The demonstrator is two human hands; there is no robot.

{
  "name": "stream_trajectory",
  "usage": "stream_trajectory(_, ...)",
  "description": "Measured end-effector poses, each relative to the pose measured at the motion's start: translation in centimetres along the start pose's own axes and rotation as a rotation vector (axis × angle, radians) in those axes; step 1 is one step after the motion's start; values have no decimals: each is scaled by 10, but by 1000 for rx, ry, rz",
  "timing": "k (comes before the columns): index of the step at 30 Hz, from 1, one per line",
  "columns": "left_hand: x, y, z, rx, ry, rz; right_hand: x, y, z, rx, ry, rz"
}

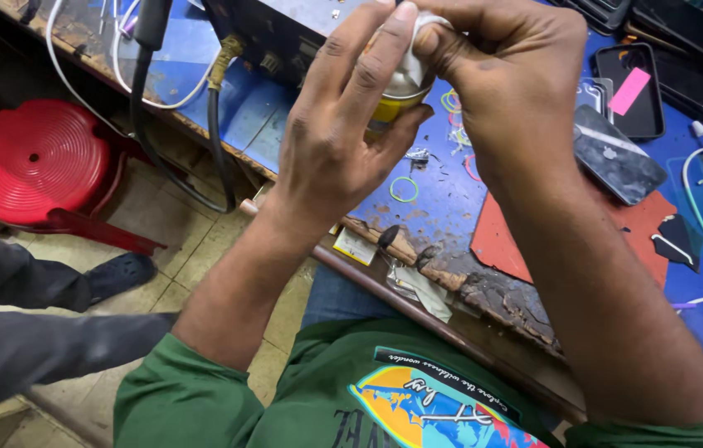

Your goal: The person cleans a black smartphone by wiping its back and edges with a white cloth. They spray a cleaning solution onto the cloth and continue wiping the device, focusing on the camera area and side edges.

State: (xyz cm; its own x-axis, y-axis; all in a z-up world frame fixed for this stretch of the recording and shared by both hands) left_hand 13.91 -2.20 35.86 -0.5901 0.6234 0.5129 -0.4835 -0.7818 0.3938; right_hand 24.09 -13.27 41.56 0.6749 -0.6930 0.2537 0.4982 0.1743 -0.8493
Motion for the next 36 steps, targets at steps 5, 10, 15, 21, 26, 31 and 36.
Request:
stream_trajectory(5, -6, -7, -6, 12, -15, 14, 2, -3, -3, 16, 9, -103)
stream_trajectory(10, -31, -21, -32, 79, -1, -58, 42, -15, -41, -240, 162, -327)
stream_trajectory(15, -53, -34, -57, 197, 4, -15, 96, -12, -134, -378, 81, -259)
stream_trajectory(21, -53, 29, -69, 64, 82, -112, 174, -19, -242, -269, 434, -10)
stream_trajectory(26, -113, 82, -23, -53, -251, -389, 217, 4, -277, -342, 594, 27)
stream_trajectory(31, -134, 69, 40, 52, -140, -535, 252, 33, -251, -407, 566, -51)
stream_trajectory(36, -143, 89, 29, -4, -174, -577, 275, 68, -197, -526, 277, -781)
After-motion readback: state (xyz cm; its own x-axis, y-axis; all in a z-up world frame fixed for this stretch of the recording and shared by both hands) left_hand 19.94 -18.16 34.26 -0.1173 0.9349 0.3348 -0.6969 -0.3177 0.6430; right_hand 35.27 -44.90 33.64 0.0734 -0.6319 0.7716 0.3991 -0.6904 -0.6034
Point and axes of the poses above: each hand's wrist, its own z-axis towards the middle knuckle, its own x-axis out of the back of the hand, y = z × x, the point moved 6 cm from there along z, towards the middle knuckle, and after that the axes turned 12 degrees about -y, right-handed, at the moved point
